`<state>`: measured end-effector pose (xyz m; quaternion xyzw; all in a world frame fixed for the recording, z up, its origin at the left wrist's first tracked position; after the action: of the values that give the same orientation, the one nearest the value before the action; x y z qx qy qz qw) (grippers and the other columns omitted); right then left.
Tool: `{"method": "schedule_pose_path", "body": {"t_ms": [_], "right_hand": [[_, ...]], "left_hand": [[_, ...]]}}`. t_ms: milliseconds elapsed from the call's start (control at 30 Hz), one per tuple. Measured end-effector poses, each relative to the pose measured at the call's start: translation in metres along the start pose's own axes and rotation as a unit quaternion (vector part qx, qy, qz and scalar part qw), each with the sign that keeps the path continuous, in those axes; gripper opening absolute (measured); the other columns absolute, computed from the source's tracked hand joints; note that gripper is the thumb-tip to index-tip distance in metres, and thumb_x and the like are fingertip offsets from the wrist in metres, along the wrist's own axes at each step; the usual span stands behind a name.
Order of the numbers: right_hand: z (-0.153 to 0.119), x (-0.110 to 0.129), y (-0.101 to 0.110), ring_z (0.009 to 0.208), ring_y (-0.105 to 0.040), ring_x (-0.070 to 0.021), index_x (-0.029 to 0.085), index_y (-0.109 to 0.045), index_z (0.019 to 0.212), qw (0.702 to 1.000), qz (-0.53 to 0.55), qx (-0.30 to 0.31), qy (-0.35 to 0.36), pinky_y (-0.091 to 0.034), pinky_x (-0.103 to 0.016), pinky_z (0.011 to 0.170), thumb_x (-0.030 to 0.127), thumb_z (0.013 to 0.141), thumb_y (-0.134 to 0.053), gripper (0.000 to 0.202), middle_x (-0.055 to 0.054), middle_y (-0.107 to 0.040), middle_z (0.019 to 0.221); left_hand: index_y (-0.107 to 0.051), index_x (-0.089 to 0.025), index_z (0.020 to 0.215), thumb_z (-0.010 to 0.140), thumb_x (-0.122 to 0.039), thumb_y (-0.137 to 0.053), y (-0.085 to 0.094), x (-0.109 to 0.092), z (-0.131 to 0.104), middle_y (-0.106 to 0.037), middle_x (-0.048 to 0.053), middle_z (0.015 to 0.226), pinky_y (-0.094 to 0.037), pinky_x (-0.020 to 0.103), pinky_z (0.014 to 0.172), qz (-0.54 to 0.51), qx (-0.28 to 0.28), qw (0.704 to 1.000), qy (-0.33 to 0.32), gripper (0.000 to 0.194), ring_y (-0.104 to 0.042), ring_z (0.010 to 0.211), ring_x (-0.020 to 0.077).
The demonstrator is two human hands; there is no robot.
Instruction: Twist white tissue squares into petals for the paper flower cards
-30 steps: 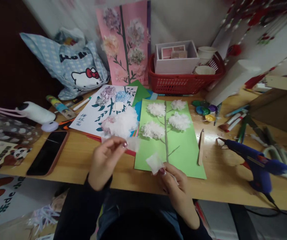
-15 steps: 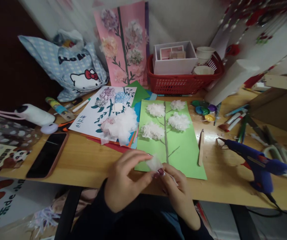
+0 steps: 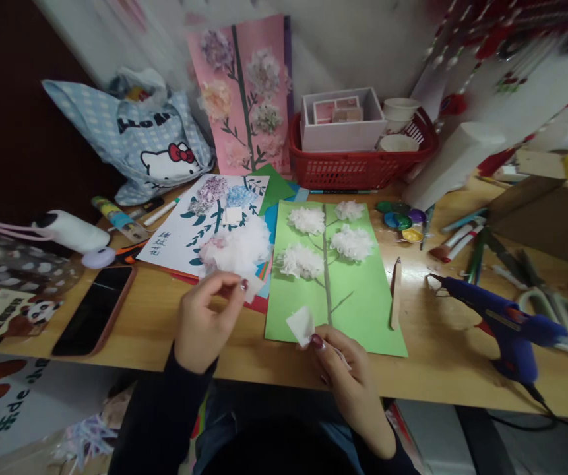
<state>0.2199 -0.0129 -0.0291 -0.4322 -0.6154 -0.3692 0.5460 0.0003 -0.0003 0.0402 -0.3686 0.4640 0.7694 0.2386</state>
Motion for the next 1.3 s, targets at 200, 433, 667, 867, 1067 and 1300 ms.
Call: {"method": "schedule_pose_path", "body": {"t_ms": [200,433,667,867,1067,1300], "right_hand": [[0.0,-0.002,0.0,0.05,-0.031,-0.0104,0.016,-0.069,0.083,1.0,0.026,-0.011,-0.013,-0.025,-0.024,0.047,0.051,0.099,-0.05,0.043,0.006,-0.033,0.056],[0.0,0.0,0.0,0.05,-0.033,-0.01,0.015,-0.069,0.08,0.999,0.042,-0.013,-0.011,-0.028,-0.023,0.047,0.048,0.098,-0.054,0.04,0.005,-0.04,0.056],[-0.001,0.003,0.0,0.048,-0.033,-0.0102,0.015,-0.074,0.087,0.999,0.029,-0.014,-0.001,-0.028,-0.023,0.046,0.043,0.099,-0.053,0.037,0.004,-0.043,0.054],[0.0,0.003,-0.002,0.048,-0.031,-0.0093,0.015,-0.075,0.089,1.0,0.014,-0.008,0.005,-0.027,-0.023,0.046,0.042,0.1,-0.053,0.037,0.005,-0.04,0.054],[0.001,0.005,-0.002,0.05,-0.032,-0.01,0.014,-0.074,0.089,1.0,-0.006,-0.002,0.016,-0.026,-0.023,0.047,0.042,0.101,-0.051,0.038,0.005,-0.04,0.055],[0.002,0.011,-0.001,0.05,-0.032,-0.0106,0.014,-0.074,0.081,0.999,-0.039,-0.01,0.021,-0.025,-0.024,0.046,0.047,0.097,-0.055,0.041,0.004,-0.04,0.055]], "left_hand": [[-0.07,-0.013,0.097,0.079,-0.021,-0.064,0.031,-0.018,0.01,-0.071,0.016,0.1,-0.052,0.05,0.089,0.222,-0.142,0.962,-0.075,0.02,-0.066,0.095,0.0326],[-0.073,-0.019,0.099,0.088,-0.01,-0.061,-0.025,-0.086,-0.047,-0.075,0.004,0.095,-0.057,0.028,0.082,-0.007,0.103,0.979,-0.174,0.018,-0.069,0.09,0.0167],[-0.077,-0.019,0.085,0.084,-0.009,-0.059,-0.042,-0.062,-0.04,-0.081,0.003,0.088,-0.061,0.024,0.076,-0.1,0.158,0.981,-0.059,0.021,-0.075,0.082,0.0159],[-0.08,-0.019,0.08,0.081,-0.011,-0.066,-0.041,-0.055,-0.039,-0.082,0.003,0.083,-0.061,0.021,0.074,-0.121,0.16,0.979,-0.026,0.016,-0.076,0.076,0.0147],[-0.079,-0.018,0.076,0.076,-0.008,-0.067,-0.045,-0.052,-0.038,-0.081,0.003,0.078,-0.061,0.021,0.071,-0.125,0.139,0.982,-0.014,0.016,-0.076,0.073,0.0144],[-0.077,-0.02,0.074,0.074,-0.009,-0.066,-0.044,-0.051,-0.039,-0.08,0.003,0.078,-0.061,0.024,0.068,-0.114,0.132,0.985,-0.015,0.015,-0.075,0.071,0.0161]]}}
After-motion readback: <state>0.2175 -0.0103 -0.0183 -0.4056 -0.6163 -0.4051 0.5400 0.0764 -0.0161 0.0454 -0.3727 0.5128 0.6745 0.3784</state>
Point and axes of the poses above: each hand's wrist, its own z-axis towards the middle knuckle, its own y-axis out of the back of the hand, x = y × z, the point moved 8 cm from there along z, towards the middle knuckle
